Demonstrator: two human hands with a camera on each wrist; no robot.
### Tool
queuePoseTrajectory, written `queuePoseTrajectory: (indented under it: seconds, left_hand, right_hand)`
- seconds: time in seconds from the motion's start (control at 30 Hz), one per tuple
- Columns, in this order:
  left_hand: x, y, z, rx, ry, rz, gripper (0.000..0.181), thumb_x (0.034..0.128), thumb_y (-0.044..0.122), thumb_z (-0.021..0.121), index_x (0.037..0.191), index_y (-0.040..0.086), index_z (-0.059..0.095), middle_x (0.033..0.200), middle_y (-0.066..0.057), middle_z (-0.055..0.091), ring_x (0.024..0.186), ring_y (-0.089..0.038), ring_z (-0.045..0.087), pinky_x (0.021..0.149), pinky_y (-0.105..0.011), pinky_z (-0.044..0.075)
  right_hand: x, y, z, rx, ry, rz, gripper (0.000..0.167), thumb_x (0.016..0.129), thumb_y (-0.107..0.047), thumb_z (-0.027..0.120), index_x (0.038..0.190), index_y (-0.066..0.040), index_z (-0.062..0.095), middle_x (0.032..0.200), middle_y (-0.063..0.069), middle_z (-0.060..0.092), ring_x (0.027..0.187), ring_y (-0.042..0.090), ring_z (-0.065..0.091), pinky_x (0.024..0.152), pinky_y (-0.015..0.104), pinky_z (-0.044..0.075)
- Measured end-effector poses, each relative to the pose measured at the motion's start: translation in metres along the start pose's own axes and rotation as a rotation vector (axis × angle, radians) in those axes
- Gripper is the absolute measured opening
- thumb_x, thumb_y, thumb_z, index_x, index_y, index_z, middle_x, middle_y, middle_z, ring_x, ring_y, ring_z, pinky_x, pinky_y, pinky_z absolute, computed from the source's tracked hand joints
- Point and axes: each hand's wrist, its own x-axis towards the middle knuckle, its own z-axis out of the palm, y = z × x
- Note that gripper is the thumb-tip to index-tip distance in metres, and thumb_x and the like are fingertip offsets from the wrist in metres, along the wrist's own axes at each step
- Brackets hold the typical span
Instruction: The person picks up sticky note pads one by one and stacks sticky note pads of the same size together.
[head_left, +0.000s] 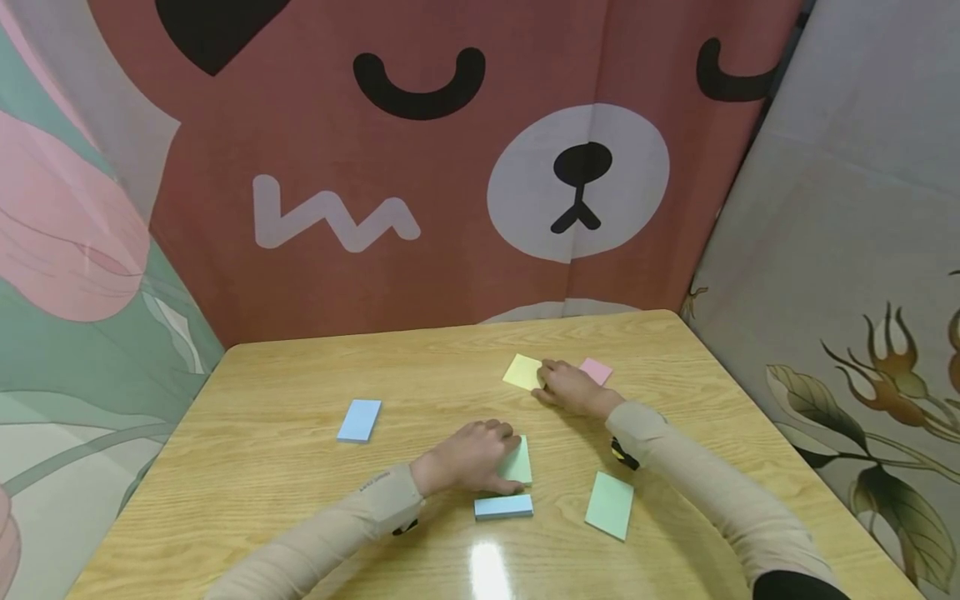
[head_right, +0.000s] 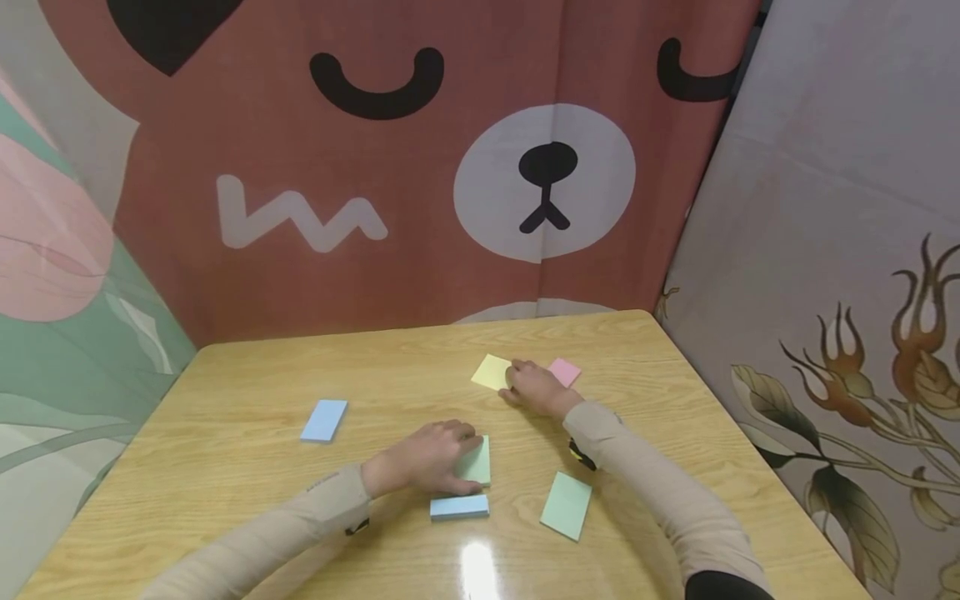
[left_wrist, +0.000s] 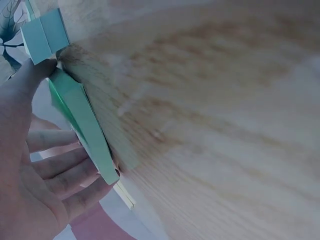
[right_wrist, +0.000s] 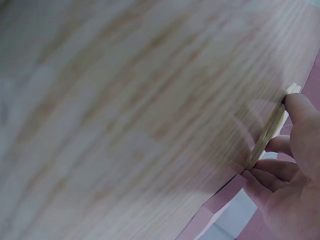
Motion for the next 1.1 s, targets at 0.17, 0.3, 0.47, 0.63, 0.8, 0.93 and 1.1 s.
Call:
queuePoseTrajectory:
  seconds: [0.17,0.3,0.47,0.63,0.8,0.93,1.1]
  left_hand:
    - [0.000,0.000,0.001,0.002,-0.003,0.001,0.069,0.0899,0.065,0.057,0.128,0.008,0.065,0.122,-0.010,0.064,0.108,-0.021,0.062,0.084,-0.030,0.054]
    - [0.000,0.000,-0.001,-0.002,-0.008,0.005,0.069,0.0899,0.065,0.057,0.128,0.008,0.064,0.123,-0.010,0.064,0.109,-0.022,0.061,0.085,-0.030,0.054]
    - [-0.002,-0.001,-0.004,-0.016,-0.022,0.006,0.070,0.0900,0.064,0.058,0.131,0.007,0.063,0.124,-0.011,0.063,0.111,-0.022,0.060,0.086,-0.031,0.054]
    - [-0.004,-0.003,-0.006,-0.031,-0.053,-0.002,0.074,0.0907,0.065,0.056,0.135,0.006,0.059,0.130,-0.010,0.061,0.117,-0.022,0.058,0.092,-0.033,0.052]
    - [-0.009,-0.006,-0.006,-0.048,-0.086,-0.017,0.077,0.0914,0.066,0.054,0.138,0.005,0.056,0.135,-0.011,0.058,0.123,-0.023,0.055,0.099,-0.035,0.047]
    - [-0.013,-0.009,-0.005,-0.070,-0.110,-0.038,0.079,0.0916,0.067,0.052,0.140,0.005,0.054,0.137,-0.012,0.056,0.126,-0.024,0.053,0.101,-0.035,0.046]
    - [-0.018,-0.012,-0.007,-0.111,-0.134,-0.072,0.079,0.0907,0.067,0.054,0.141,0.006,0.054,0.138,-0.011,0.055,0.126,-0.024,0.052,0.101,-0.036,0.046]
  right_hand:
    - [-0.001,0.000,-0.001,0.003,-0.003,0.000,0.026,0.100,-0.028,0.062,0.087,-0.005,0.057,0.087,0.005,0.052,0.070,0.017,0.051,0.063,0.033,0.049]
    - [0.000,0.000,-0.001,0.003,-0.009,0.005,0.026,0.100,-0.028,0.061,0.088,-0.005,0.058,0.088,0.006,0.052,0.071,0.018,0.052,0.064,0.034,0.050]
    - [-0.001,-0.001,-0.002,0.011,-0.018,0.016,0.025,0.101,-0.027,0.060,0.090,-0.004,0.059,0.106,0.021,0.061,0.093,0.036,0.063,0.081,0.045,0.055]
    - [0.000,-0.002,-0.002,0.010,-0.024,0.017,0.025,0.101,-0.027,0.059,0.090,-0.004,0.059,0.121,0.032,0.057,0.115,0.049,0.056,0.094,0.053,0.049]
    - [0.000,-0.002,-0.003,0.004,-0.032,0.011,0.025,0.101,-0.027,0.058,0.089,-0.005,0.058,0.121,0.032,0.057,0.117,0.049,0.054,0.095,0.054,0.048]
    - [0.001,-0.003,-0.004,-0.004,-0.037,0.007,0.026,0.102,-0.028,0.058,0.090,-0.005,0.059,0.122,0.034,0.057,0.116,0.049,0.055,0.095,0.053,0.048]
    - [0.000,-0.001,-0.006,0.045,-0.024,0.014,0.025,0.098,-0.026,0.064,0.086,-0.006,0.057,0.101,0.016,0.062,0.089,0.028,0.062,0.079,0.038,0.054]
